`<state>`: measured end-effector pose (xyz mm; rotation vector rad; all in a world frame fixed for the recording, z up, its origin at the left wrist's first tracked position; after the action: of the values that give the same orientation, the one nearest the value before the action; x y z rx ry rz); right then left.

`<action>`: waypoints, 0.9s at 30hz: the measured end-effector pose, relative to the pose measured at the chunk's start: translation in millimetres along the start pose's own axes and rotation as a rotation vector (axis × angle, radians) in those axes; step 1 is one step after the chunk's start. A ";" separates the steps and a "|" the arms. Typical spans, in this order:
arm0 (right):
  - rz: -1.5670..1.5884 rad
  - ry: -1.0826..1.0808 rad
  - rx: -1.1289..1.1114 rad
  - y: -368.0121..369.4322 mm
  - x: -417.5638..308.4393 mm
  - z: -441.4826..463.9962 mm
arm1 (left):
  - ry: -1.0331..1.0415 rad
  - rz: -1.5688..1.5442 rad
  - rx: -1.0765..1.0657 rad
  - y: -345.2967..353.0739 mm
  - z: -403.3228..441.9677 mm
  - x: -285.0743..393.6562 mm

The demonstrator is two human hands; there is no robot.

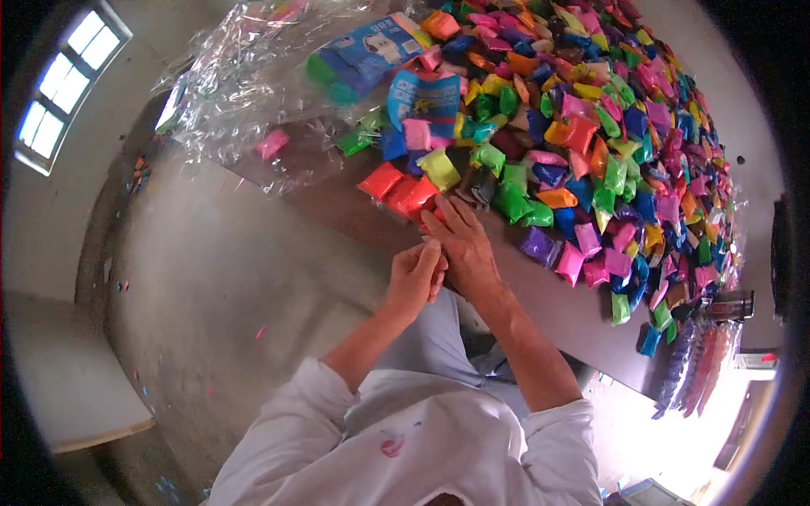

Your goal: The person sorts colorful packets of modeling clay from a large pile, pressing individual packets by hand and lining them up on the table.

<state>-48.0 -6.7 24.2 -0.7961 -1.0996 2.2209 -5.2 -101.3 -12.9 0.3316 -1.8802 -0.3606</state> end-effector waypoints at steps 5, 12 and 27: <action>-0.009 -0.025 -0.022 5.4 -3.1 8.4 | 0.007 0.010 0.031 -8.1 -2.3 -1.7; -0.031 -0.019 -0.049 -12.0 -10.3 19.3 | 0.043 -0.019 0.032 -13.0 -6.2 -0.3; -0.062 -0.247 -0.163 2.7 -8.9 39.4 | 0.095 -0.038 0.047 -19.1 -8.9 -2.3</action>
<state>-70.1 -34.4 43.8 -0.5535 -1.4184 2.2418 4.9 -118.6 -19.8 0.4091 -1.7936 -0.3214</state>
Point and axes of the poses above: each hand's wrist, its own z-axis towards the middle knuckle, its own y-axis out of the palm, x = y × z, the point moved 4 cm from there along z, towards the middle knuckle, and after that the axes turned 1 degree about -y, right-handed, at the moved point
